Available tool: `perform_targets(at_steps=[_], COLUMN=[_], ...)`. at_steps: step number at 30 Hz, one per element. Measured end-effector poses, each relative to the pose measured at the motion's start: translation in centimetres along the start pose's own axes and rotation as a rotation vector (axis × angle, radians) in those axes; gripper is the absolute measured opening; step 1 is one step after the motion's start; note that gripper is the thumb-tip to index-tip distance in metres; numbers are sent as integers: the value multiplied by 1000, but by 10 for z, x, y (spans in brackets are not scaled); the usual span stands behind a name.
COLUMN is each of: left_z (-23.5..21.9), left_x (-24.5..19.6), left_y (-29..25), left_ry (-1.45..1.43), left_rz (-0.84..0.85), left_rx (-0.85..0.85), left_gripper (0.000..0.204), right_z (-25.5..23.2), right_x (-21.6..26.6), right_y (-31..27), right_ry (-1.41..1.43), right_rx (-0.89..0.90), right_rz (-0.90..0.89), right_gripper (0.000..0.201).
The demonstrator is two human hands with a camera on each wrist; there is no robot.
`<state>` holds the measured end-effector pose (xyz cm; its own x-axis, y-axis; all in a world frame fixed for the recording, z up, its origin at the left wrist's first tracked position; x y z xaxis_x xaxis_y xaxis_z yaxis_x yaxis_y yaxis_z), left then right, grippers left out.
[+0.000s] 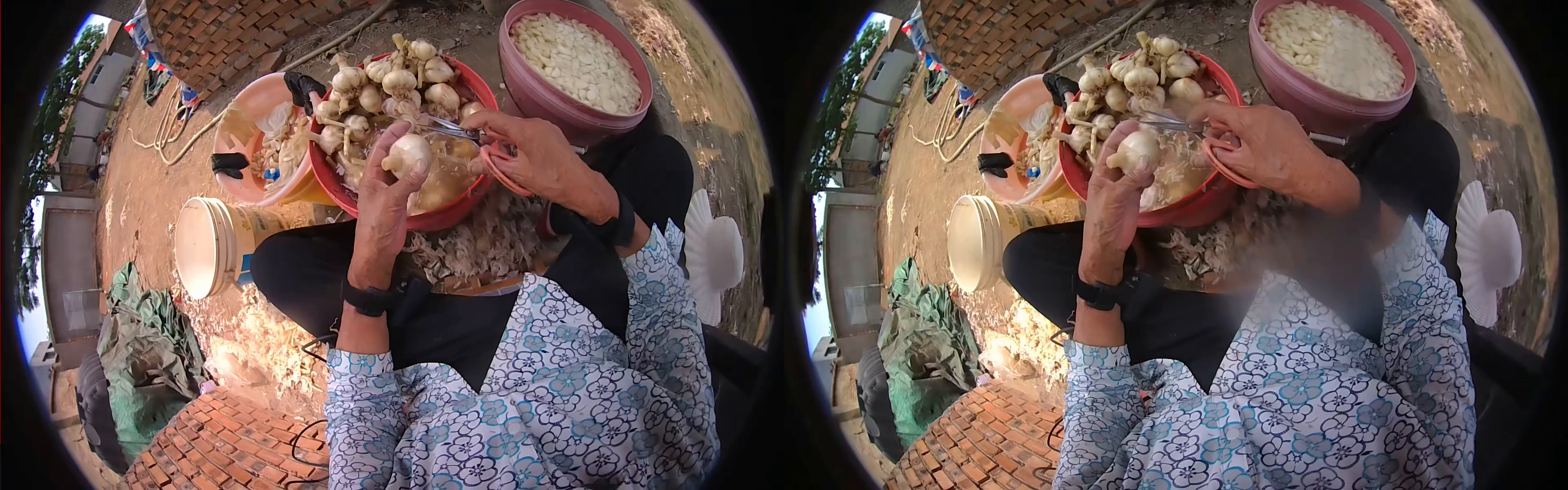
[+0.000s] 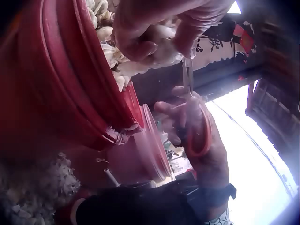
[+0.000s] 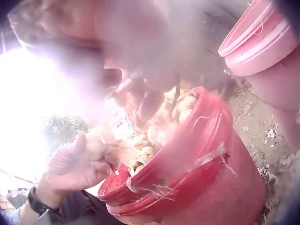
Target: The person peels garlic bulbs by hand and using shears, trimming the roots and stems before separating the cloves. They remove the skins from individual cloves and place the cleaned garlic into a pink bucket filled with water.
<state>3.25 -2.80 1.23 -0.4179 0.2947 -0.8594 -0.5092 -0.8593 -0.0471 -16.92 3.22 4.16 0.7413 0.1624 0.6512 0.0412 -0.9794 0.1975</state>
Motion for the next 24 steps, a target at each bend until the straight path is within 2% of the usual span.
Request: perform_targets(at_steps=[1, 3, 7, 12, 18, 20, 21, 23, 24], left_z=[6, 10, 14, 14, 15, 19, 18, 12, 15], left_x=[0, 0, 3, 2, 7, 11, 11, 17, 16], left_y=[0, 1, 4, 3, 5, 3, 5, 7, 5], left_ry=[62, 76, 103, 52, 332, 307, 317, 38, -19], left_rz=[77, 39, 98, 115, 204, 84, 88, -141, -190], left_rx=[-20, 6, 6, -67, -83, -54, -41, -6, 47], left_gripper=[56, 62, 58, 53, 49, 39, 39, 35, 34], right_z=[0, -2, -10, -15, -5, -1, 1, 9, 16], right_x=[0, 3, 9, 12, 9, 8, 9, 4, -2], right_y=[-3, -8, -10, -14, -15, -16, -17, -16, -16], right_ry=[1, -293, -494, -527, -619, -626, -609, -589, -526], right_rx=[1, -164, -233, -132, -186, -198, -172, -164, -167], right_rz=[9, -223, -285, -232, -250, -229, -196, -160, -174], right_gripper=[37, 39, 44, 44, 45, 45, 46, 46, 46])
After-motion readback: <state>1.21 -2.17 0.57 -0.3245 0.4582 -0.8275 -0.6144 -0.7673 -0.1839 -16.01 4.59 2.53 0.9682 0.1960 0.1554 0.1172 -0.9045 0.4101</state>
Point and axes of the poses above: each hand's wrist, its own y-axis towards the middle knuckle, its own z-axis out of the palm, x = y × z, the point moved 2 cm from there along y, towards the middle knuckle, and after that the axes turned 5 degrees about -y, right-handed, at the moved point
